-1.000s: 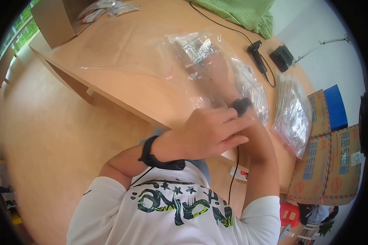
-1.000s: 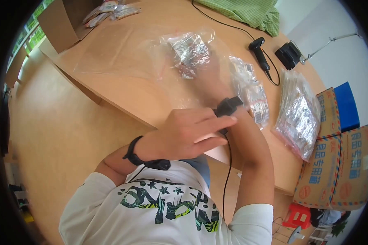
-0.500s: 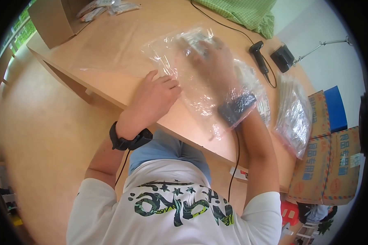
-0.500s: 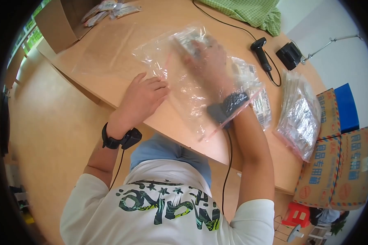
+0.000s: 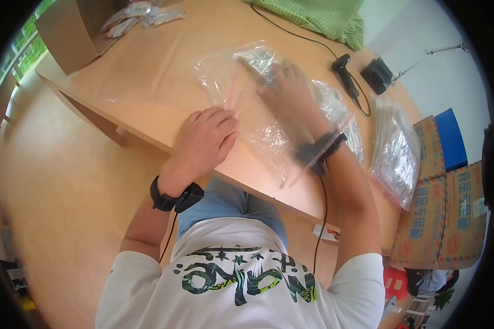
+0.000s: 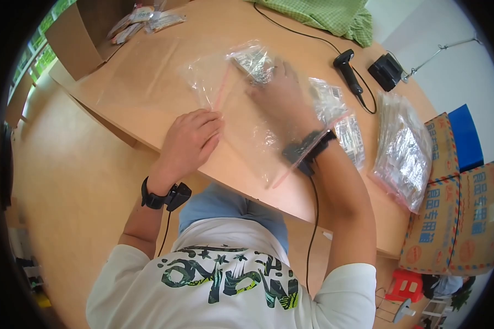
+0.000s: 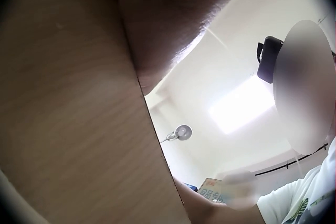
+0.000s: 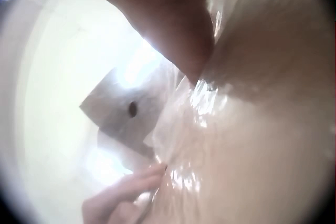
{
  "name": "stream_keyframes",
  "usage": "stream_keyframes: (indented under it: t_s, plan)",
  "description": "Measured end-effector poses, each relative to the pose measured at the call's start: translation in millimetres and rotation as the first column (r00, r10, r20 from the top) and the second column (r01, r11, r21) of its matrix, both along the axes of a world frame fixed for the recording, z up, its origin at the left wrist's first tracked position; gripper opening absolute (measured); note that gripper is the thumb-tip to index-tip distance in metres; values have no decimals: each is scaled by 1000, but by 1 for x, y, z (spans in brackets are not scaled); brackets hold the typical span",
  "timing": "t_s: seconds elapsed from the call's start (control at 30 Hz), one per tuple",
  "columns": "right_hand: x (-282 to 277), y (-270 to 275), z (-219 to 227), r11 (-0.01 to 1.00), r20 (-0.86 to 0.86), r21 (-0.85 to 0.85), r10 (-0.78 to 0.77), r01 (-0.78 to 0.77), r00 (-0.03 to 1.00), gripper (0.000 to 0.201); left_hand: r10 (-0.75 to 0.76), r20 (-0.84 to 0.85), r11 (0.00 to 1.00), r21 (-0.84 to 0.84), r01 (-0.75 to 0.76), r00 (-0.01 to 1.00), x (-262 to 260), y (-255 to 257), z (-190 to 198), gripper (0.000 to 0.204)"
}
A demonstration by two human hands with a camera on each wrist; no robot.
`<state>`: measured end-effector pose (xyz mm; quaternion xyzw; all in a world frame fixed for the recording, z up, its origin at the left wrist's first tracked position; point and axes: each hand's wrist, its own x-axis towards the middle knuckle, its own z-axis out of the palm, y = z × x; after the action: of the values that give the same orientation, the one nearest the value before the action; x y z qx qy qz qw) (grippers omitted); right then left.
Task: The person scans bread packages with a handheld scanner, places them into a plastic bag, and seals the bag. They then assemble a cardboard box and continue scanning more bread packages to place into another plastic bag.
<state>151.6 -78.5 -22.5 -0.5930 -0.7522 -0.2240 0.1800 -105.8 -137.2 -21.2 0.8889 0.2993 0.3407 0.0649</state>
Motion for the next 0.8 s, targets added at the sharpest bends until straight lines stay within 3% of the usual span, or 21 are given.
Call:
stream_keyframes:
  t_s: [0.03, 0.1, 0.2, 0.27, 0.3, 0.4, 0.5, 0.6, 0.7, 0.8]
  plan:
    - [-6, -12, 10, 999, 48, -35, 15, -13, 999, 44, -3, 8, 1000, 11, 3, 1000, 1, 0, 0, 21]
    - [-13, -41, 39, 954, 246, -300, 60, 17, 967, 40, -11, 23, 1000, 27, 11, 1000, 2, 0, -1, 21]
    - [-11, -55, 43, 948, 156, -314, -11, 61, 988, 28, 7, 32, 1000, 27, -7, 999, 2, -1, -3, 21]
    - [21, -30, -2, 984, 14, -156, 94, -91, 995, 21, 14, 19, 999, 36, -14, 1000, 2, -1, -3, 21]
    - [21, -28, -4, 986, -26, -133, 93, -96, 995, 20, 19, 11, 999, 44, -19, 1000, 3, -2, -2, 21]
    - [-8, -33, 33, 979, -89, -205, -32, 13, 996, 19, 43, -6, 998, 47, -43, 999, 3, -4, 1, 21]
    - [4, -36, 38, 923, -215, -99, 344, -371, 914, 30, 42, 12, 997, 59, -43, 999, 4, -3, -4, 21]
    - [6, -25, 19, 926, -461, -324, 25, -194, 887, 36, 57, -19, 997, 56, -56, 998, 5, -3, -2, 28]
    - [7, -50, 23, 966, -299, -161, 150, -204, 942, 32, 46, -12, 997, 54, -46, 999, 10, -10, 6, 40]
    - [46, -79, 17, 874, -383, -60, 427, -483, 819, 42, -37, -18, 999, 19, 37, 999, 14, -21, 10, 53]
